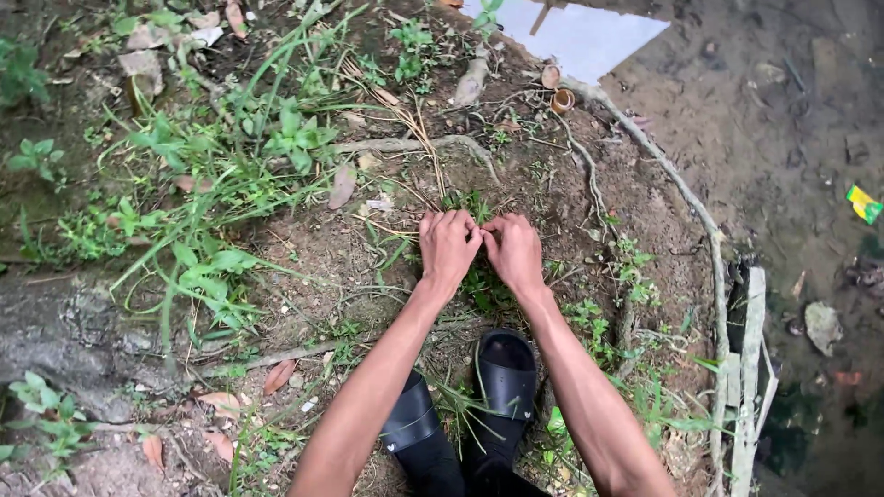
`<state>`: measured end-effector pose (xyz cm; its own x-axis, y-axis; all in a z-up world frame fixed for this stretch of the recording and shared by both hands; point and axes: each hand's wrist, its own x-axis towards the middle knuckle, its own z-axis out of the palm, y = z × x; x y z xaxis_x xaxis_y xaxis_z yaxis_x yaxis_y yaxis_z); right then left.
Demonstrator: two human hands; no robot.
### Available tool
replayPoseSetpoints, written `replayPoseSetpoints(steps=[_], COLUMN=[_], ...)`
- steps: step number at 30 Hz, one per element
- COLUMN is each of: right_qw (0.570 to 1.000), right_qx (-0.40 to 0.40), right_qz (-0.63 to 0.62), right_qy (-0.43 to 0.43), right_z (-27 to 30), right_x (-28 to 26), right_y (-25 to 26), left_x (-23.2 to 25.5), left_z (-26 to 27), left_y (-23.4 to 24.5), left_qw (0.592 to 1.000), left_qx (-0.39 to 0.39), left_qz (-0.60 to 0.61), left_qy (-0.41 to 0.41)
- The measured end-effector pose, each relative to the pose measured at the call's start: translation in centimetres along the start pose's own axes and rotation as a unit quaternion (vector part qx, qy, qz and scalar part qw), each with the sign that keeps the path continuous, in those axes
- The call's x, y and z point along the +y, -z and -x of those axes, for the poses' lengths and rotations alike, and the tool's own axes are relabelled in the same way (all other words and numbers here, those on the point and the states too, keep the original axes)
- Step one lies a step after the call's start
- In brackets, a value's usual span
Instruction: Uprooting grass and weeds from the soil by hand in an outdoor garden area.
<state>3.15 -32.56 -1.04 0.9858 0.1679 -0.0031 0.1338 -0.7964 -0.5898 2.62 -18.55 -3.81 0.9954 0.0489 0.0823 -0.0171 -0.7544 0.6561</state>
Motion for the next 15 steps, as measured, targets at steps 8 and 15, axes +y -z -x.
replayPoseSetpoints(steps=[8, 15], right_qw=[0.996, 0.995], right_qx=[0.023, 0.073], right_qz=[-0.053, -0.071], right_qy=[-0.069, 0.001], right_z=[-0.4, -2.5], right_x=[-2.7, -5.7], right_y=[0.4, -0.8], left_x=[-1.0, -1.6], left_z=[0.6, 0.0], left_y=[0.4, 6.1], left_qw=[1.000, 0.995], left_qx=[0.003, 0.100], left_qz=[-0.018, 0.009], left_qy=[0.017, 0.015])
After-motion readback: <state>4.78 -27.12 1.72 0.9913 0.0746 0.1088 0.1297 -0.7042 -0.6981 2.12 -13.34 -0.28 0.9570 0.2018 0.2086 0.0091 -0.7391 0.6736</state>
